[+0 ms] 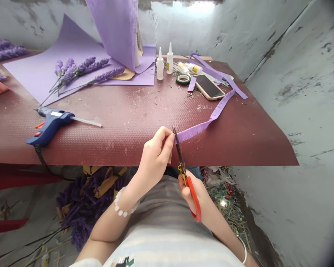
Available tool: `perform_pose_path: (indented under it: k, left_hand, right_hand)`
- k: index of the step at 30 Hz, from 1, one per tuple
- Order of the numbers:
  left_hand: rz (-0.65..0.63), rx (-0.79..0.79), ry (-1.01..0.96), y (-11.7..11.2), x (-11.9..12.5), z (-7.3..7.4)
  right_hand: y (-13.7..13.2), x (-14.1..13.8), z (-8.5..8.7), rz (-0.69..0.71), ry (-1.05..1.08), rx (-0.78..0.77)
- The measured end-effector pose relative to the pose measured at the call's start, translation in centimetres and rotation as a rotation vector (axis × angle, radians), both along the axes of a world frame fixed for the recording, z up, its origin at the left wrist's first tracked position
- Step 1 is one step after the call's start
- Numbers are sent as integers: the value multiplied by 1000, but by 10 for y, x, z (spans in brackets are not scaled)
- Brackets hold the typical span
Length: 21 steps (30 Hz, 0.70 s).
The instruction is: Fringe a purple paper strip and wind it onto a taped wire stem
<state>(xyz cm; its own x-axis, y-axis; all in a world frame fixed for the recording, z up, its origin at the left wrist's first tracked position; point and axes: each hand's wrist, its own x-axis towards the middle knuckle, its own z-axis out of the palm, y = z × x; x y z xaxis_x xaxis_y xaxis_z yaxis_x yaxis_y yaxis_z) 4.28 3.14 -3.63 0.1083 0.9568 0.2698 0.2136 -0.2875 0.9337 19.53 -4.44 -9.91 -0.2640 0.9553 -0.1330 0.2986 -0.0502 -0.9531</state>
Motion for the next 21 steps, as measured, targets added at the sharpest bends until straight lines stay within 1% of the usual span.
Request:
perform_pose_path:
  k: [2,5,7,8,9,11,13,15,16,18,19,21]
  left_hand:
    - [67,72,86,6,-2,13]
    - [238,220,208,24,-9,39]
    - [309,251,224,39,-18,57]
    - [356,259,270,46,-23,65]
    - [438,274,331,53,-29,72]
    - [578,284,509,63,-42,81]
    - [639,250,685,71,-56,84]
    - [647,201,832,79,-66,83]
    - [670,214,896,84,-69,83]
    - [659,219,1065,94,-71,84]
    - [631,220,1144,99,-70,87]
    - [562,346,1187,109,-63,96]
  right_hand:
    - [3,3,15,27,62,-73]
    - [3,11,40,126,162,-309]
    - [3,22,55,184,154,-425]
    - [5,30,63,203,114,-438]
    - [7,38,70,215,71,-436]
    - [16,57,83,219,15,-428]
    - [32,75,97,189,-68,-384]
    - [55,90,110,132,-216,-305]
    - [69,96,117,100,-329,-229]
    - [100,103,130,29,-576,16]
    - [116,105,135,8,-663,123]
    - [148,106,142,39,-764,260]
